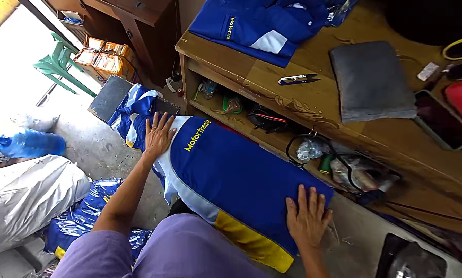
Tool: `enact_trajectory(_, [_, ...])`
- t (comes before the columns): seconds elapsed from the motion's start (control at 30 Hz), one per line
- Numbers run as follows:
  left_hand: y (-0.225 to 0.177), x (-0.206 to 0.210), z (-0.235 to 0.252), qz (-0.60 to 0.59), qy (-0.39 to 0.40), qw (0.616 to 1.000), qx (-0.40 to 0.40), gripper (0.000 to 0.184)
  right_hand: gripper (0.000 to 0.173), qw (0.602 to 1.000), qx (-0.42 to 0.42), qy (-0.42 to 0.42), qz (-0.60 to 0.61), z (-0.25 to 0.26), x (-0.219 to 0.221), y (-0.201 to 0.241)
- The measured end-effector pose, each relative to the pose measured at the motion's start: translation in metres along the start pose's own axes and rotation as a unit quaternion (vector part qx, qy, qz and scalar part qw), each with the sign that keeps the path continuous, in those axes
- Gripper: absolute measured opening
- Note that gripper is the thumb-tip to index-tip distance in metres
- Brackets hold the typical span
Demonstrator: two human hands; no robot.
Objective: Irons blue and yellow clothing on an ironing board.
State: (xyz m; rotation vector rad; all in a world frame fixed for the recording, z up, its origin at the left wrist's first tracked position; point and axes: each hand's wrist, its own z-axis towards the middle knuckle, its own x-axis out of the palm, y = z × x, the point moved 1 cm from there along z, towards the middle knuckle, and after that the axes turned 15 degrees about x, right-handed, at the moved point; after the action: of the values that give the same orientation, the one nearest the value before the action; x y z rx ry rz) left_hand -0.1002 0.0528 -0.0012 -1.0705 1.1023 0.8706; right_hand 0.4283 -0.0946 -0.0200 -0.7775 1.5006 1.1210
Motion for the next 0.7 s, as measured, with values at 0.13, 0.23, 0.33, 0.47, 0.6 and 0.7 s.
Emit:
enact_trajectory(0.13, [0.016, 0.007, -0.001, 0.026, 0.023, 0.999, -0.011, 0.059, 0.075, 0.999, 0.029, -0.001, -0.016, -0.001, 0.011, -0.014])
enact_trajectory(0.23, [0.015, 0.007, 0.002, 0.025, 0.028, 0.999, -0.014, 0.059, 0.076, 1.000, 0.028, 0.000, -0.010, -0.001, 0.012, -0.013])
enact_trajectory(0.33, [0.015, 0.005, -0.001, 0.025, 0.029, 0.999, -0.011, 0.060, 0.082, 1.000, 0.012, 0.007, 0.016, 0.001, -0.019, -0.012])
enact_trajectory(0.47, [0.014, 0.005, -0.001, 0.022, 0.030, 0.999, -0.009, 0.060, 0.081, 0.998, 0.032, -0.048, -0.028, 0.016, -0.122, -0.076])
enact_trajectory(0.6, [0.012, 0.002, 0.000, 0.016, 0.032, 0.999, -0.014, 0.061, 0.097, 0.969, 0.220, 0.024, -0.106, 0.008, -0.200, -0.166])
enact_trajectory(0.7, [0.009, -0.001, -0.001, 0.014, 0.025, 1.000, -0.011, 0.062, 0.098, 0.949, 0.275, 0.127, -0.092, 0.009, -0.218, -0.205])
